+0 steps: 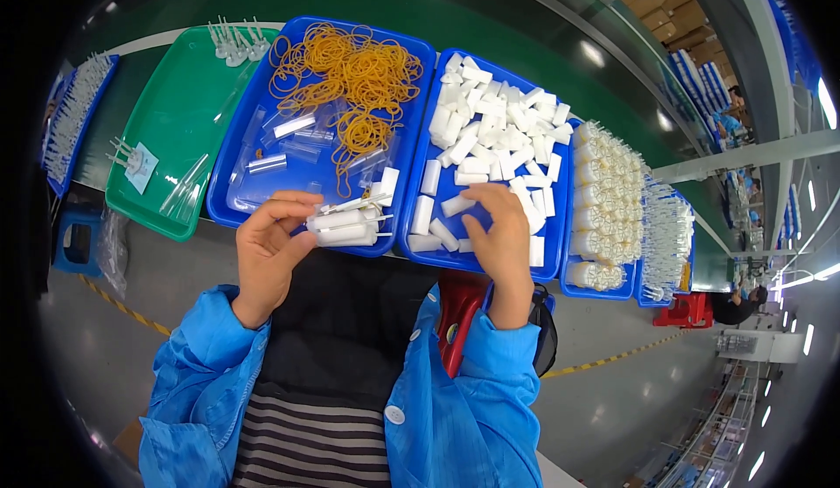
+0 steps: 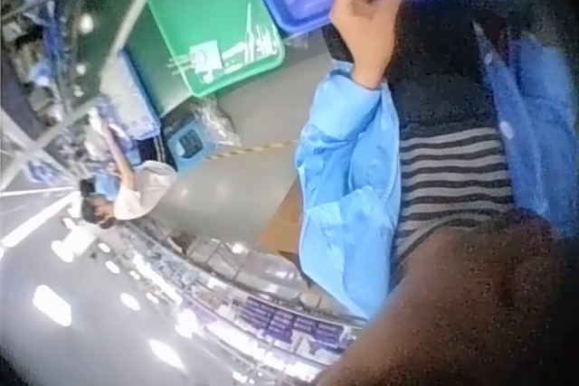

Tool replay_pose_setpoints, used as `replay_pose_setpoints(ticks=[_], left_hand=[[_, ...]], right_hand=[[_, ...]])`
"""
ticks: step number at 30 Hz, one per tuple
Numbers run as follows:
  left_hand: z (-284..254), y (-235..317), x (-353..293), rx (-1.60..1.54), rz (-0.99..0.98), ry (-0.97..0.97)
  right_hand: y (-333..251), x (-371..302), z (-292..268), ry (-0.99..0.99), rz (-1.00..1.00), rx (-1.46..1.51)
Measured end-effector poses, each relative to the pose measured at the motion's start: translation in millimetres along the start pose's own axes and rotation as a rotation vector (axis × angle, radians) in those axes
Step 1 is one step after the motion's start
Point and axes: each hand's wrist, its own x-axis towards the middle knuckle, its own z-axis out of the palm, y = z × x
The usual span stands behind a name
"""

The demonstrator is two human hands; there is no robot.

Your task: The person assembles components by fitting foam pieces onto the metal pins, sliding clear plastic sleeves over them, and securing the pieces together with rubber bands.

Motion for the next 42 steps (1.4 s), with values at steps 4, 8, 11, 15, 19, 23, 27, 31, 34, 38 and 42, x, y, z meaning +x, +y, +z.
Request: replay_pose_setpoints(ticks=[4, 8, 11, 15, 19, 23, 27, 31, 34, 38, 42], left_hand=[[9.7, 10.2, 0.4, -0.13, -0.179, 0.057], [8.9, 10.2, 1.8, -0.058, -0.145, 0.026], [12.2, 9.1, 1.0, -0.085, -0.135, 0.041], [14.8, 6.3, -2.7, 0.036, 0.001, -0.005], [14.8, 7.0, -5.3, 0.257, 0.159, -0.008], [9.9, 8.4, -7.0, 0.347, 0.183, -0.076], [11.7, 11.8, -4.9, 0.362, 0.214, 0.016], [12.5, 11.3, -5.2, 0.409, 0.211, 0.036], [13.2, 11.8, -6.2, 0.473, 0.223, 0.013], [12.7, 12.4, -5.9, 0.521, 0.278, 0.009], [14.6, 15.5, -4.7, 0.525, 0.285, 0.014]], right_hand=[[14.7, -2.8, 10.2, -0.039, 0.025, -0.199], [12.2, -6.0, 17.3, 0.138, 0.075, -0.118], [-8.2, -10.0, 10.9, 0.267, 0.287, 0.523], [-47.9, -11.4, 13.3, 0.271, 0.201, 0.827], [-80.4, -15.2, 21.7, 0.227, 0.332, 0.968], [-93.9, -15.2, 32.0, 0.223, 0.224, 1.009], [-86.6, -15.4, 35.1, 0.264, 0.169, 0.862], [-85.2, -15.4, 38.2, 0.235, 0.079, 0.819], [-89.4, -16.3, 37.0, 0.174, 0.046, 0.869], [-93.2, -13.2, 29.5, 0.001, -0.04, 0.757], [-91.4, -14.2, 29.9, 0.011, 0.005, 0.731]])
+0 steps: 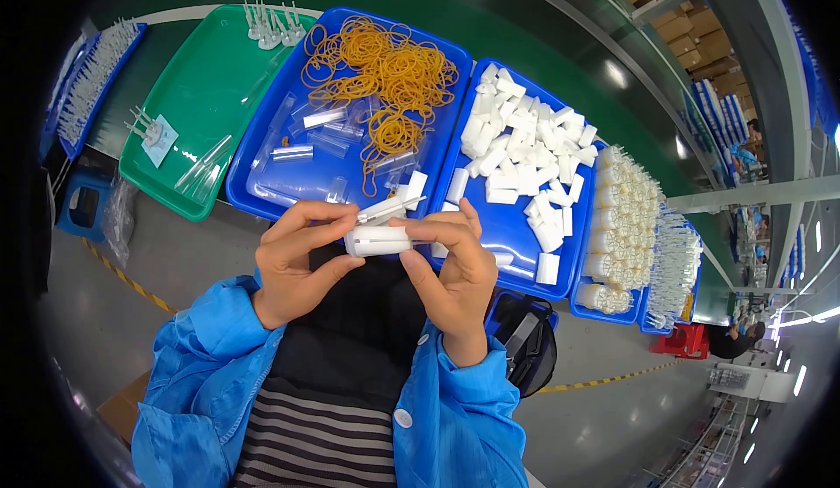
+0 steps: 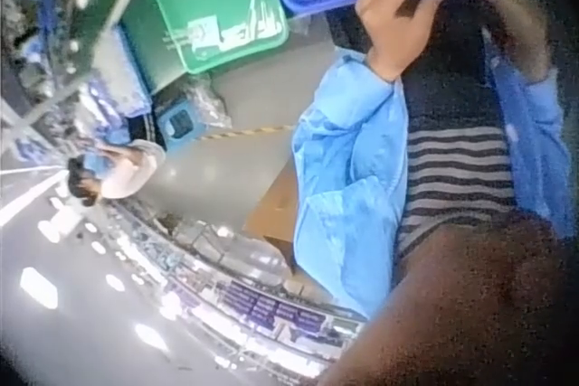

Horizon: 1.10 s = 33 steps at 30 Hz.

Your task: The person assembles components by fitting foam pieces onto the metal pins, sliding clear plastic sleeves over them, and securing the pieces together with rubber bands.

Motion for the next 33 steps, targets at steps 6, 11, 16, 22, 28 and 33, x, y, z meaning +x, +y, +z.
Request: replay_pose_setpoints(ticks=[6, 11, 16, 22, 28, 33], left_hand=[[3.1, -4.3, -3.4, -0.183, -0.136, -0.033], [3.2, -4.5, -0.8, -0.468, -0.336, -0.042], [1.2, -8.5, -2.3, -0.5, -0.32, -0.029], [-0.2, -7.9, 0.5, -0.629, -0.426, 0.017], [0.3, -9.8, -1.8, -0.621, -0.323, 0.02], [1.1, -6.6, -2.5, -0.542, -0.253, 0.02]], right_hand=[[3.6, 12.4, -26.6, -0.011, -0.14, -0.105], [55.2, 28.3, -88.9, 0.06, -0.055, -0.765], [72.4, 22.5, -82.7, -0.032, -0.059, -0.937], [74.4, 16.9, -77.0, 0.107, -0.06, -1.048], [67.1, 19.9, -77.8, 0.118, -0.188, -0.944], [15.5, 6.3, -30.2, 0.292, 0.182, 0.134]])
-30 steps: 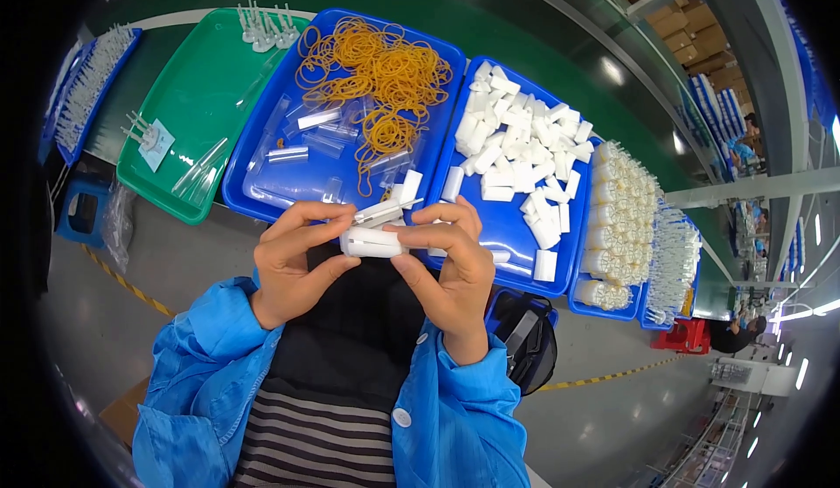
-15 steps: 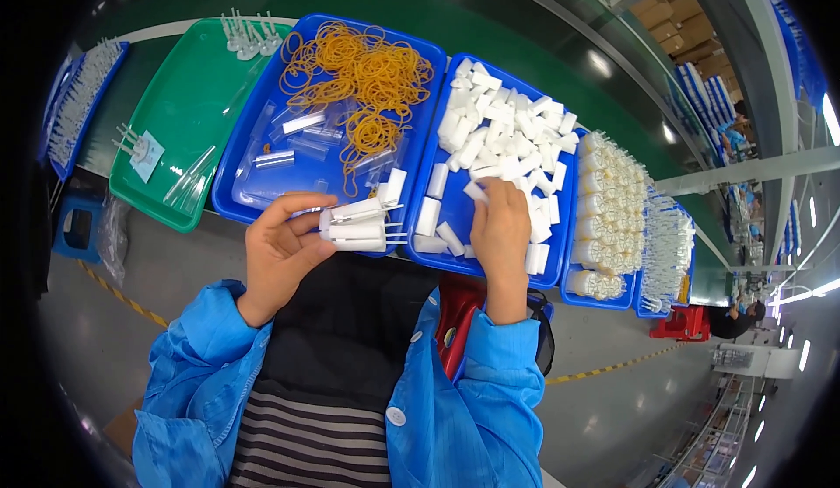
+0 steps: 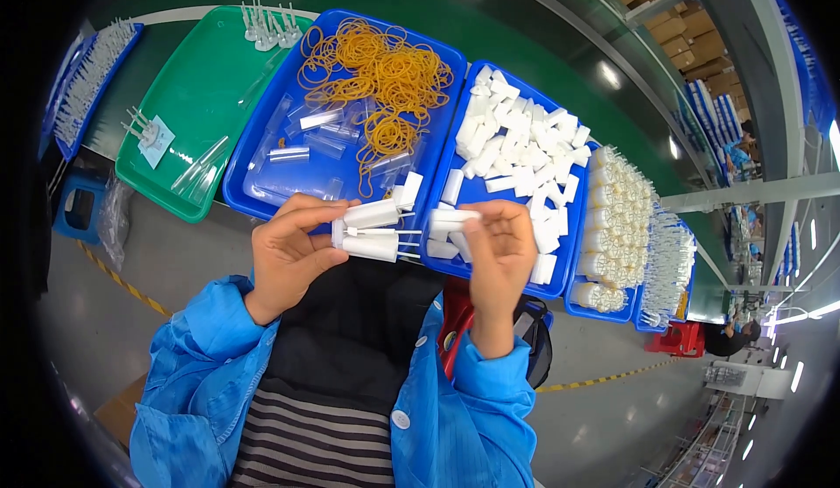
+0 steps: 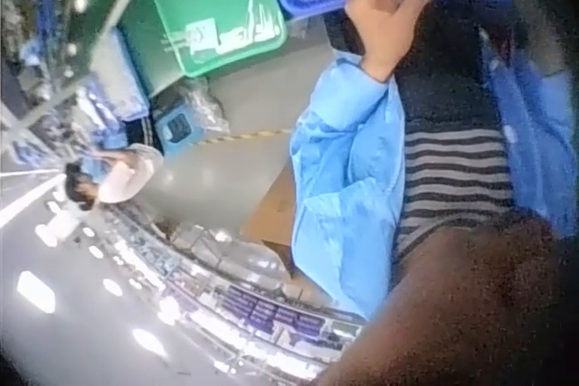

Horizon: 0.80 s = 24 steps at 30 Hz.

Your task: The person assembles components by fitting foam pieces onto the metal pins, sliding clear plastic sleeves over them, and securing the pieces together with rubber bands.

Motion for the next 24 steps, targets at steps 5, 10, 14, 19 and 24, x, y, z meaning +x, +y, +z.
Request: replay_pose_setpoints(ticks=[5, 10, 14, 19, 24], left_hand=[[-1.5, -0.3, -1.5, 0.045, 0.049, 0.0], [-2.7, 2.3, -1.3, 0.075, 0.097, 0.001], [-2.5, -1.6, -4.7, 0.048, 0.079, 0.011], [-3.4, -3.0, -2.8, 0.049, 0.118, 0.03], [-1.5, -0.9, -5.7, 0.184, 0.05, 0.008]], right_hand=[[-6.5, -14.8, 24.8, -0.088, 0.005, 0.171], [-6.1, -16.7, 26.3, -0.025, 0.009, 0.222], [-12.0, -22.4, 40.0, -0.039, 0.014, 0.256], [-8.5, -21.2, 42.8, 0.014, 0.026, 0.131], [-11.0, -24.5, 43.5, -0.093, 0.02, 0.159]])
